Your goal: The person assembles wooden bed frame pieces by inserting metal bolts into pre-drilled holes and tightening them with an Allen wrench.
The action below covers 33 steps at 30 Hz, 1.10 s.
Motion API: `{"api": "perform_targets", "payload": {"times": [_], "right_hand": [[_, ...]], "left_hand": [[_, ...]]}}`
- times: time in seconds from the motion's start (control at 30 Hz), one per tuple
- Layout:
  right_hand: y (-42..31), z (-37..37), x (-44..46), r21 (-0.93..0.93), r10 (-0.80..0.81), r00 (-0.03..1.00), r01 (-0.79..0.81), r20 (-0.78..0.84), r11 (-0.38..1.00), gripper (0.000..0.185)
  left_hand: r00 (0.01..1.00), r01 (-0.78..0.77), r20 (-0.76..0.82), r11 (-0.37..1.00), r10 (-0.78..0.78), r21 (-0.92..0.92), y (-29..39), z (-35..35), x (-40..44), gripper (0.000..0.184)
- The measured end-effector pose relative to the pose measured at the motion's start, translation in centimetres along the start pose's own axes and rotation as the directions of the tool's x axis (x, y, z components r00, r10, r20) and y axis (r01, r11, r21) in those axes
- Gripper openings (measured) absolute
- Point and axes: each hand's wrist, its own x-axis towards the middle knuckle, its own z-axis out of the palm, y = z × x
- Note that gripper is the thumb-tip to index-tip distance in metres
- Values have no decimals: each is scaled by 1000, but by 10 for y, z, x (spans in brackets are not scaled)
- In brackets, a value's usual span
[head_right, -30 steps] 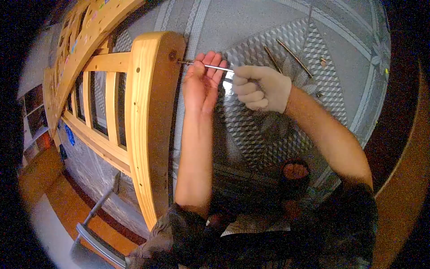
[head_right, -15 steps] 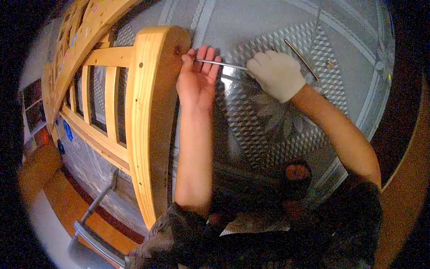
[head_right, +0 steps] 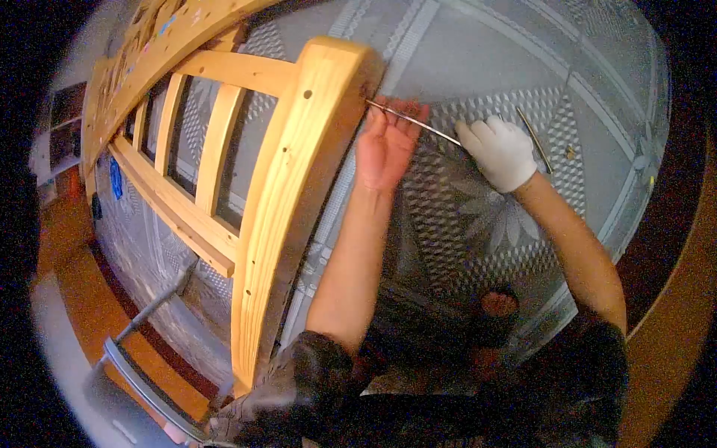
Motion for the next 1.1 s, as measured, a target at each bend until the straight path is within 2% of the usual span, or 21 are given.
{"api": "perform_targets", "payload": {"times": [0.07, 0.1, 0.13, 0.2, 0.33, 0.4, 0.5, 0.57, 0.6, 0.67, 0.7, 0.73, 0.8, 0.83, 0.87, 0.93, 0.97, 1.0, 1.07, 1.1], "right_hand": [[-1, -1, 3, -26, -4, 1000, 5, 24, 1000, 31], [-2, -2, 3, -23, 4, 1000, -3, 30, 1000, 31], [-3, -3, 3, -20, 14, 999, -13, 38, 1000, 30], [-3, -4, 5, -11, 0, 1000, 0, 26, 1000, 29], [-1, 3, 0, -49, -34, 999, 34, 15, 998, 33], [3, 2, 3, -77, -60, 998, 60, 3, 995, 35], [3, -5, 6, -67, -93, 994, 96, 51, 993, 39], [-3, -9, 9, -15, -20, 997, 21, 80, 1000, 32], [-10, -11, 11, -8, -41, 996, 41, 76, 999, 32], [-25, -20, 6, 247, 43, 995, -65, 94, 967, 16], [-35, -24, 5, 339, 154, 978, -194, 141, 921, 10], [-39, -24, 4, 343, 147, 979, -188, 142, 920, 10], [-46, -23, 2, 331, 294, 941, -336, 169, 882, 10], [-49, -30, 6, 237, 312, 932, -351, 184, 906, 10], [-49, -29, 8, 242, 309, 934, -346, 180, 906, 10], [-40, -28, 8, 128, 391, 913, -404, 113, 906, 10], [-35, -30, 6, 125, 435, 889, -452, 145, 883, 10], [-28, -29, -2, 123, 435, 889, -452, 140, 884, 10], [-18, -22, -25, 238, 474, 868, -497, 149, 835, 11], [-23, -28, -35, 271, 471, 854, -518, 221, 812, 13]], "left_hand": [[972, -40, -219, 974, 90, 221, -1, 7, -3, 20], [946, -74, -287, 960, 153, 269, 0, 11, -3, 21], [945, -88, -284, 961, 164, 264, 0, 14, -4, 21], [907, -24, -326, 807, 265, 590, -1, 18, -3, 20], [930, -113, -249, 854, 272, 508, -1, 6, 1, 19], [968, -95, -187, 933, 168, 346, 2, 1, 3, 18], [979, -87, -151, 951, 137, 297, 3, -3, 2, 21], [975, -79, -178, 957, 132, 279, 2, 0, -1, 22], [974, -51, -199, 964, 106, 260, 1, 2, -3, 24], [969, -62, -211, 955, 126, 289, -3, 4, -9, 27], [956, -45, -261, 943, 137, 330, -7, 7, -13, 25], [941, -22, -305, 928, 145, 372, -11, 10, -16, 24], [948, 28, -296, 897, 115, 441, -15, 10, -24, 23], [954, 80, -289, 859, 81, 505, -18, 8, -26, 22], [954, 75, -288, 857, 88, 510, -19, 7, -26, 22], [970, 57, -232, 862, 71, 504, -30, -2, -16, 18], [981, -31, -142, 826, 133, 562, -43, -6, -12, 12], [982, -34, -136, 827, 133, 562, -65, -16, -8, 12], [963, -92, -15, 383, 269, 919, -97, -26, -6, 6], [953, -107, 2, 328, 304, 939, -102, -24, -20, 3]]}}
